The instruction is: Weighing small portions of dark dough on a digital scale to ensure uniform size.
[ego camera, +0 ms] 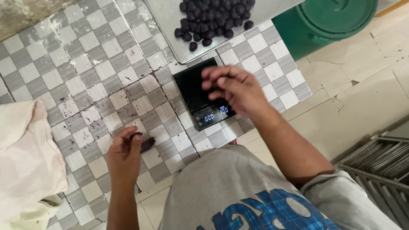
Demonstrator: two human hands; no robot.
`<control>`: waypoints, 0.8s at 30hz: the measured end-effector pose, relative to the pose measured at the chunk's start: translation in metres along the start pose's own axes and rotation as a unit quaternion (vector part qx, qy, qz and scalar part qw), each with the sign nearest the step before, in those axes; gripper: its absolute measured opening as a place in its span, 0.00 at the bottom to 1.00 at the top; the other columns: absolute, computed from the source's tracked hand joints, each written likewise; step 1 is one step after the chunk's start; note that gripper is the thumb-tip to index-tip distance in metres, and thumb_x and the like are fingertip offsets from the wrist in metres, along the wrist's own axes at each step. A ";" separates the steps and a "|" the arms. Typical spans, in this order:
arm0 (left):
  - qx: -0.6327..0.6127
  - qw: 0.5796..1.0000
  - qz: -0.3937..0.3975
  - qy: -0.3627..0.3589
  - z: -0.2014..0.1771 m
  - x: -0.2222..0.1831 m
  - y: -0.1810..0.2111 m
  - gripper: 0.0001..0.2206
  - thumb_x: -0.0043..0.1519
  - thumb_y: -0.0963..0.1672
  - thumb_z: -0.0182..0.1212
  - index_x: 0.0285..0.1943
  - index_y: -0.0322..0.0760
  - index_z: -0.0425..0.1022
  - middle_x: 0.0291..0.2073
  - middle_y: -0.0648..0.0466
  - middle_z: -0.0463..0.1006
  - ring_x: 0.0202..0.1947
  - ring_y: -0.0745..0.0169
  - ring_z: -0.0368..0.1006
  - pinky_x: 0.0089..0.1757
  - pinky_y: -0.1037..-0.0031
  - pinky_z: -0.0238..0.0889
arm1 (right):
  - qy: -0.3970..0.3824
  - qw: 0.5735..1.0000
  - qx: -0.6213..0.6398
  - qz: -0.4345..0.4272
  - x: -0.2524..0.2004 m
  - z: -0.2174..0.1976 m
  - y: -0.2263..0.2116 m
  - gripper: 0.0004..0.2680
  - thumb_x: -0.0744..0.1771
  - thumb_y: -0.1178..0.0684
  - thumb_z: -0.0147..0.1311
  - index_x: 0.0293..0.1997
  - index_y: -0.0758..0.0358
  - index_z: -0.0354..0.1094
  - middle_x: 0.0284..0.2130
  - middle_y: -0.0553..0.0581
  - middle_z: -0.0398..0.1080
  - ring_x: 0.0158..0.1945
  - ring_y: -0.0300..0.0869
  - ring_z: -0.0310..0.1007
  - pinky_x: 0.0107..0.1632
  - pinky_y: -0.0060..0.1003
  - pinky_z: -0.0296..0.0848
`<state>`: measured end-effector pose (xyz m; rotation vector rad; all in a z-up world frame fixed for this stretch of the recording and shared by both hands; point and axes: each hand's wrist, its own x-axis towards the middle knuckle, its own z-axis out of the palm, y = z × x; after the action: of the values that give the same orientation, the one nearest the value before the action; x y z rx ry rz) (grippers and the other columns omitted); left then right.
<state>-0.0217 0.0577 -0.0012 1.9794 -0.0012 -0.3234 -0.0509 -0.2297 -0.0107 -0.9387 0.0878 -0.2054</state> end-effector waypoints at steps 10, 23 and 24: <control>-0.217 0.970 -0.108 -0.030 0.032 -0.009 -0.038 0.10 0.65 0.43 0.44 0.43 0.29 0.70 0.31 0.49 0.72 0.31 0.61 0.73 0.36 0.79 0.67 | 0.078 0.995 0.061 0.005 0.006 0.006 0.019 0.22 0.64 0.33 0.35 0.13 0.59 0.52 0.06 0.50 0.44 0.05 0.34 0.42 0.10 0.23 0.46; -0.194 0.966 -0.018 -0.171 0.060 -0.002 -0.005 0.12 0.59 0.46 0.56 0.38 0.29 0.75 0.26 0.48 0.75 0.29 0.64 0.72 0.34 0.77 0.66 | -0.178 0.848 -0.486 -0.114 -0.040 0.056 0.033 0.13 0.63 0.60 0.52 0.53 0.65 0.64 0.45 0.68 0.68 0.49 0.60 0.68 0.49 0.49 0.69; -0.194 0.967 -0.019 -0.166 0.061 -0.002 -0.007 0.12 0.59 0.46 0.57 0.37 0.29 0.75 0.25 0.49 0.75 0.29 0.65 0.72 0.33 0.77 0.66 | -0.178 0.838 -0.505 -0.105 -0.043 0.056 0.035 0.13 0.63 0.60 0.52 0.53 0.64 0.64 0.46 0.68 0.68 0.48 0.60 0.69 0.48 0.49 0.70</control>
<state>-0.0388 0.0064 -0.0305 1.5224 -0.1061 -0.6284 -0.0788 -0.1565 -0.0067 -2.0406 -0.2881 -0.1787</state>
